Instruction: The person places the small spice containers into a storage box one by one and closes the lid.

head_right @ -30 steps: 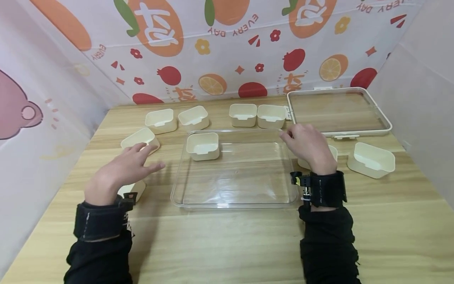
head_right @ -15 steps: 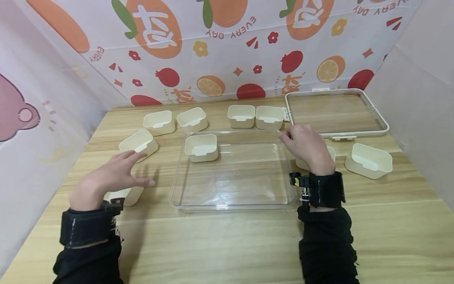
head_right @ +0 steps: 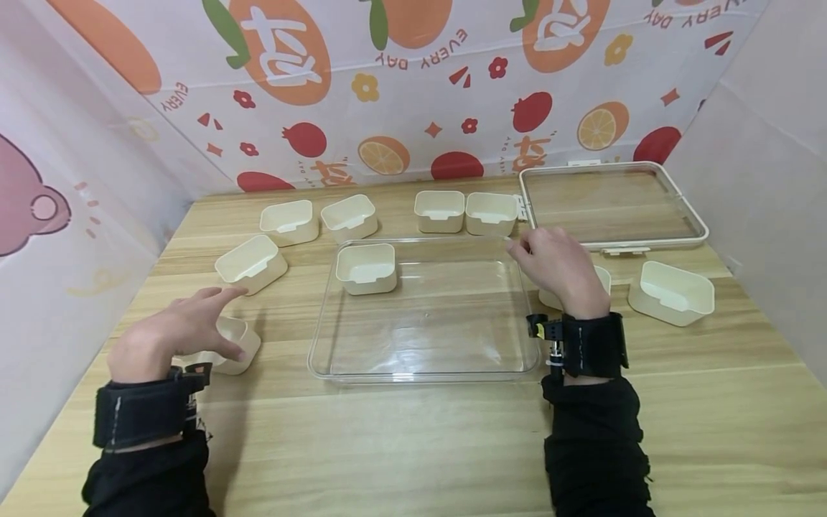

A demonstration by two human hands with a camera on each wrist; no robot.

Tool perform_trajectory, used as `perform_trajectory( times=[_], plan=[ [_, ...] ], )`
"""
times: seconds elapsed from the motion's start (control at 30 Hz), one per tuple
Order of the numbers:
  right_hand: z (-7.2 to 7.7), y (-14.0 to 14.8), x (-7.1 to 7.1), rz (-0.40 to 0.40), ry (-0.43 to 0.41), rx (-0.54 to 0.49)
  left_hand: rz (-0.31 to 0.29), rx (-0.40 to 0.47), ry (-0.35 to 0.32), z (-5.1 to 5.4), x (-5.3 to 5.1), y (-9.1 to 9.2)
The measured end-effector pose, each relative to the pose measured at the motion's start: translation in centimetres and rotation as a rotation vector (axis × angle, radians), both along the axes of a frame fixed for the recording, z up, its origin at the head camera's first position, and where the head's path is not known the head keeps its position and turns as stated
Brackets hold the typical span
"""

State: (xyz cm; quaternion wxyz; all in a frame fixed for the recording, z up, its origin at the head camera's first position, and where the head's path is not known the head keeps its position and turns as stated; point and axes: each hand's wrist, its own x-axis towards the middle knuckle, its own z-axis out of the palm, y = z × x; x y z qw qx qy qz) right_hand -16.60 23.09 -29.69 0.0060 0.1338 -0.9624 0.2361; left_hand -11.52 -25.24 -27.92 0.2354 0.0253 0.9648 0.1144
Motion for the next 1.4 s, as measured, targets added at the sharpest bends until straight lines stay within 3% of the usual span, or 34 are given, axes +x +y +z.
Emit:
perform_trajectory(
  times=[0.37,0.53,0.87,1.17,1.4],
  plan=[
    [0.0,0.0,0.2,-0.008,-0.003,-0.005,0.006,0.038,-0.087,-0.5,-0.7,-0.8],
    [0.1,0.0,0.2,-0.015,-0.022,-0.006,0.003,0.020,-0.073,-0.5,-0.8,-0.9],
    [0.1,-0.2,0.2,-0.013,-0.031,-0.005,0.022,-0.034,0.034,-0.9,-1.6,-0.4],
    [0.2,-0.3,0.1,-0.012,-0.034,-0.003,0.073,-0.103,-0.009,-0.7,-1.7,-0.1],
    [0.1,-0.3,0.1,-0.010,-0.023,0.010,0.042,-0.065,0.007,-0.6,-1.6,0.0]
  ],
)
